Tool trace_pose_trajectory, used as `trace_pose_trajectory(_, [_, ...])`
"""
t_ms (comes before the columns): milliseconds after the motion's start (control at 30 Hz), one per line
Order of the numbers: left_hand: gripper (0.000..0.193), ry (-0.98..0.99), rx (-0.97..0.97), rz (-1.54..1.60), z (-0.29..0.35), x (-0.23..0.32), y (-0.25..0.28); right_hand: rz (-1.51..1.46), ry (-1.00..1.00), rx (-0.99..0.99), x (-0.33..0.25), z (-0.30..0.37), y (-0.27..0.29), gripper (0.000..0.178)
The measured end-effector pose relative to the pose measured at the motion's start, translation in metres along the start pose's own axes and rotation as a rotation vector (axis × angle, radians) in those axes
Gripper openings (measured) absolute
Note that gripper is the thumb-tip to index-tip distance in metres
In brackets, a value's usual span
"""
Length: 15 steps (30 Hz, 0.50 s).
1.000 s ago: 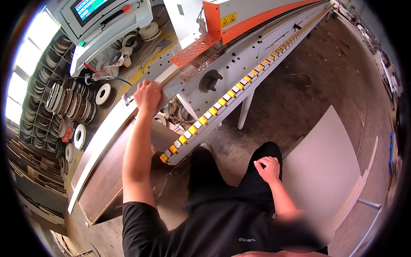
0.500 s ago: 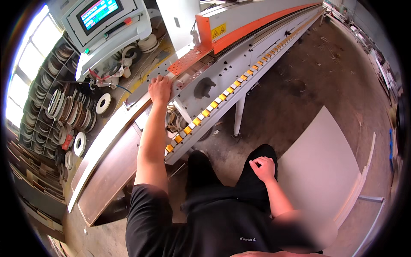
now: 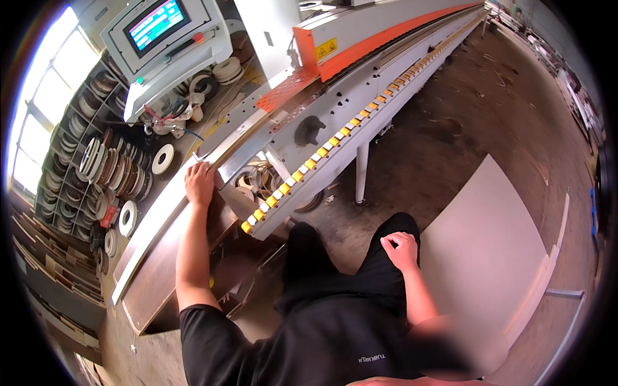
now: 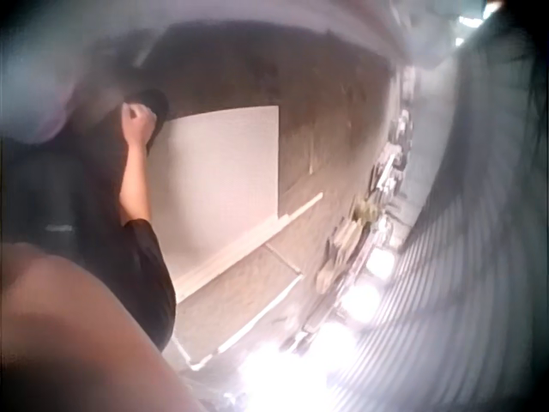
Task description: The person repeatedly picks up long wooden strips from a stack and feeds them one by one into a conveyor-based processing machine. They retrieve the processed strips as they exit the machine and stack them on a nearby surface.
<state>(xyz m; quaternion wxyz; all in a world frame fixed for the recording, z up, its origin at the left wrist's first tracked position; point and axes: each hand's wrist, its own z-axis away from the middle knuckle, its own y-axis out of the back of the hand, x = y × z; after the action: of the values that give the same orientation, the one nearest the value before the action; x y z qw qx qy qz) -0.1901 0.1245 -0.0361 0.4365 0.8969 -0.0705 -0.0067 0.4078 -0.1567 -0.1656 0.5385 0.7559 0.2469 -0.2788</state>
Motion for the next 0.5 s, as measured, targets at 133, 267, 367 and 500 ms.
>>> trace_pose_trajectory(133, [0.023,0.121,-0.053,-0.066,0.057,-0.069,0.052,-0.01,0.006,-0.023,-0.003,-0.004,-0.006,0.02])
trace_pose_trajectory(267, [0.02,0.177,-0.024,-0.129,0.082,-0.098,0.071,0.015,0.012,-0.055,-0.008,-0.011,-0.008,0.019])
trace_pose_trajectory(367, [0.015,0.096,0.0,-0.141,0.07,-0.095,0.066,0.031,0.015,-0.082,-0.009,-0.016,-0.012,0.018])
trace_pose_trajectory(500, [0.015,0.117,0.003,-0.148,0.045,-0.066,0.048,0.056,0.013,-0.093,-0.006,-0.019,-0.015,0.019])
